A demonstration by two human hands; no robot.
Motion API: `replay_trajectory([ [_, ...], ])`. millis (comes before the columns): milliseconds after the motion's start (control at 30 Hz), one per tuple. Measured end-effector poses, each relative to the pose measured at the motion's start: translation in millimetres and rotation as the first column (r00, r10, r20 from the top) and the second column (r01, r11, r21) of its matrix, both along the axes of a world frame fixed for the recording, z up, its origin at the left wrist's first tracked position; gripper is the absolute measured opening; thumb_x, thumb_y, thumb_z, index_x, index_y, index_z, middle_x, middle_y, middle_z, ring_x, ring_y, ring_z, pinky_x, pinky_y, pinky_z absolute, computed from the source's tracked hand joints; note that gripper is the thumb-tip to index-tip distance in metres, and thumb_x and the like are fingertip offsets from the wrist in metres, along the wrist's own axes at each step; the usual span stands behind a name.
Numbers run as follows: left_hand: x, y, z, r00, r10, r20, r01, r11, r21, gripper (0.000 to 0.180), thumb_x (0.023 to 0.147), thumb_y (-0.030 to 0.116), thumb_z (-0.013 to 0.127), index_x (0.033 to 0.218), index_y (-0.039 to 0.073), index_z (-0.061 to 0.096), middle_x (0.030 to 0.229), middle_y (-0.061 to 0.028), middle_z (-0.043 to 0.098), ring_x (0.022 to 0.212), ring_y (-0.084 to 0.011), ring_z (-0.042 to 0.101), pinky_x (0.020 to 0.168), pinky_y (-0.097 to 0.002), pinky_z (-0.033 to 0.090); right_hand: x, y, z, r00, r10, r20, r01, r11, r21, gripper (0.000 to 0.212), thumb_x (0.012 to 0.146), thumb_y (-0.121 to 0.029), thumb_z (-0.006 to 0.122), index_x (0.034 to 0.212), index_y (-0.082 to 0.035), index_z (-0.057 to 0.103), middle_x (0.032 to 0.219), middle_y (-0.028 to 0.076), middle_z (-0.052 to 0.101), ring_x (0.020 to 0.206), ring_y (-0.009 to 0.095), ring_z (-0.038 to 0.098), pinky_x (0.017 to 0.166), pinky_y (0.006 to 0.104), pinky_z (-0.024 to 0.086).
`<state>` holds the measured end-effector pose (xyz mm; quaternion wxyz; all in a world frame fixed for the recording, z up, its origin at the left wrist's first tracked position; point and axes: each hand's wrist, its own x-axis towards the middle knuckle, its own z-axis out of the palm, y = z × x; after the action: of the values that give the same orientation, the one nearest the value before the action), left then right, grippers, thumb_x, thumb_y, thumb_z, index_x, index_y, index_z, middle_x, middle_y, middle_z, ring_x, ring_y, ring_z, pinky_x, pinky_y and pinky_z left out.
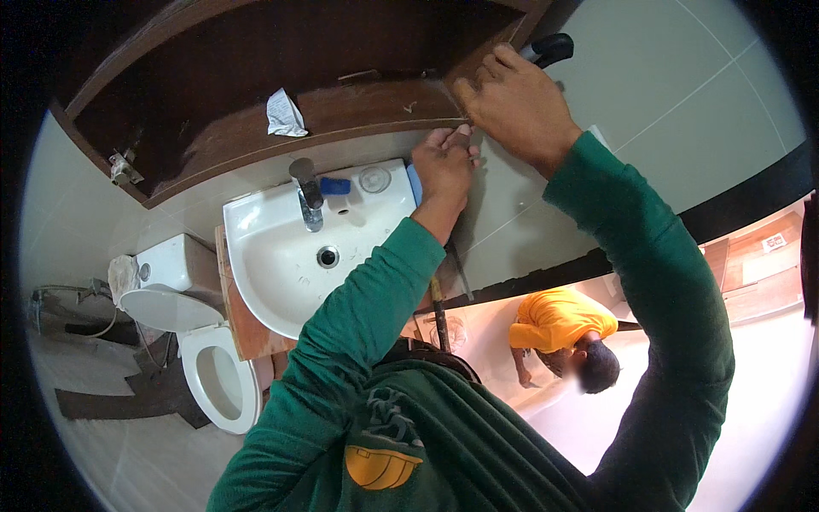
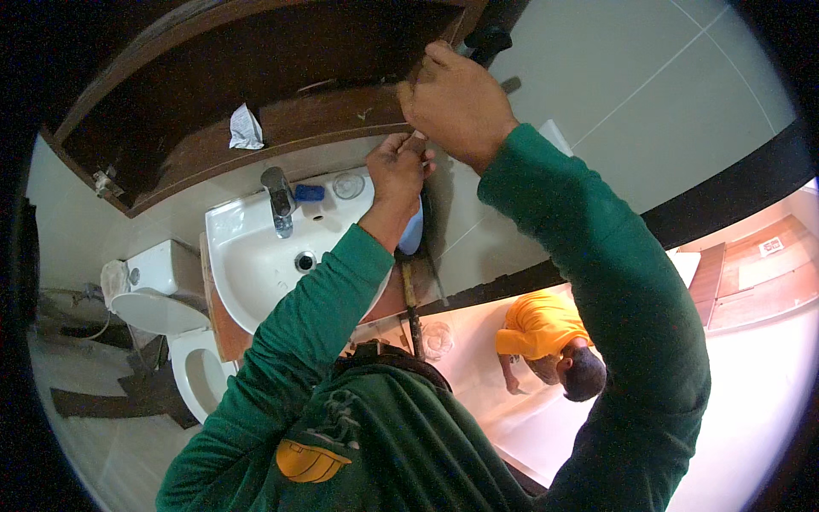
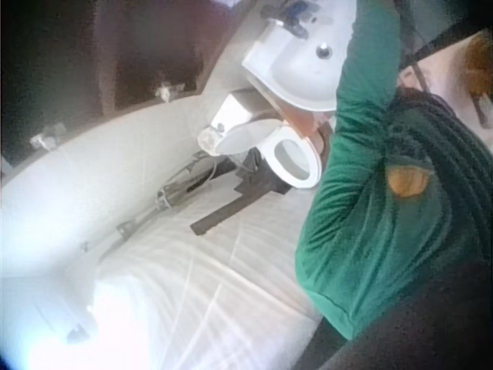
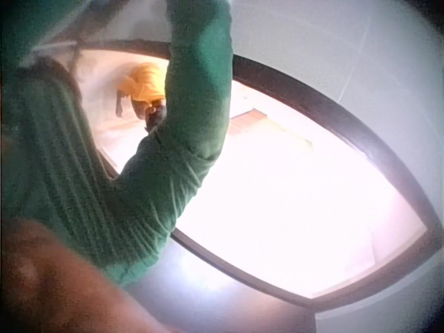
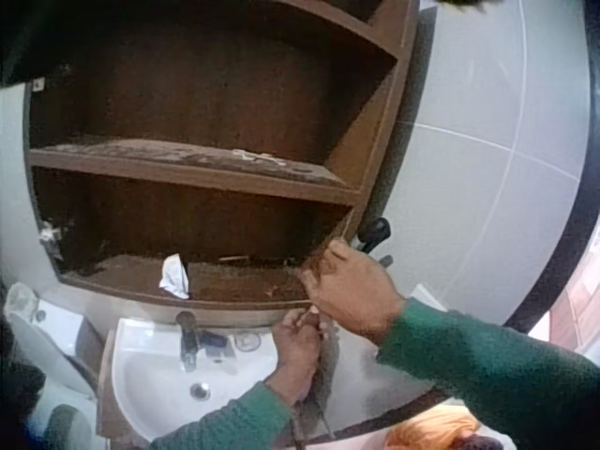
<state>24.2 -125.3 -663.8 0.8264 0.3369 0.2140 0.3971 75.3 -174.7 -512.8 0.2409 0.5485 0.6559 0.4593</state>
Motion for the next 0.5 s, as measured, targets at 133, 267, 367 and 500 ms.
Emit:
replay_trajectory([
  [133,3,0,2,1.000,0.007,0.007,-0.006,1.000,-0.019,0.016,0.100,0.016,0.068,0.102,0.001,0.064,0.093,-0.0051,0.069,0.072,-0.0111,0.062,0.059,-0.0257,0.054,8,-7,6,0.998,0.067,0.004,-0.067,0.997,-0.031,0.018,0.085,-0.021,0.069,0.100,-0.011,0.073,0.092,0.009,0.074,0.102,0.022,0.068,0.102,0.0355,0.045],
  [267,7,-4,5,0.996,0.026,0.082,-0.017,0.994,-0.111,0.012,0.099,0.008,0.065,0.100,-0.004,0.064,0.088,-0.0078,0.068,0.067,-0.0125,0.061,0.053,-0.0259,0.050,5,-9,11,0.998,-0.059,-0.028,0.056,0.993,-0.100,0.021,0.090,-0.018,0.070,0.110,-0.012,0.075,0.106,0.011,0.076,0.113,0.023,0.068,0.111,0.0377,0.044],
  [367,8,2,2,0.999,0.023,0.033,-0.022,0.999,-0.043,0.013,0.101,0.015,0.066,0.102,0.002,0.063,0.095,-0.0061,0.069,0.074,-0.0117,0.062,0.059,-0.0263,0.054,-9,-2,19,0.993,-0.115,0.009,0.115,0.975,-0.188,0.020,0.089,-0.019,0.071,0.107,-0.013,0.076,0.105,0.010,0.076,0.111,0.023,0.068,0.111,0.0388,0.043],
  [500,11,-2,4,0.998,0.042,0.041,-0.039,0.996,-0.080,0.013,0.101,0.012,0.065,0.103,0.000,0.062,0.093,-0.0072,0.069,0.072,-0.0127,0.062,0.058,-0.0268,0.054,-3,4,13,0.996,-0.087,0.035,0.092,0.976,-0.197,0.021,0.086,-0.019,0.072,0.106,-0.014,0.077,0.102,0.009,0.076,0.109,0.023,0.068,0.110,0.0379,0.042],
])
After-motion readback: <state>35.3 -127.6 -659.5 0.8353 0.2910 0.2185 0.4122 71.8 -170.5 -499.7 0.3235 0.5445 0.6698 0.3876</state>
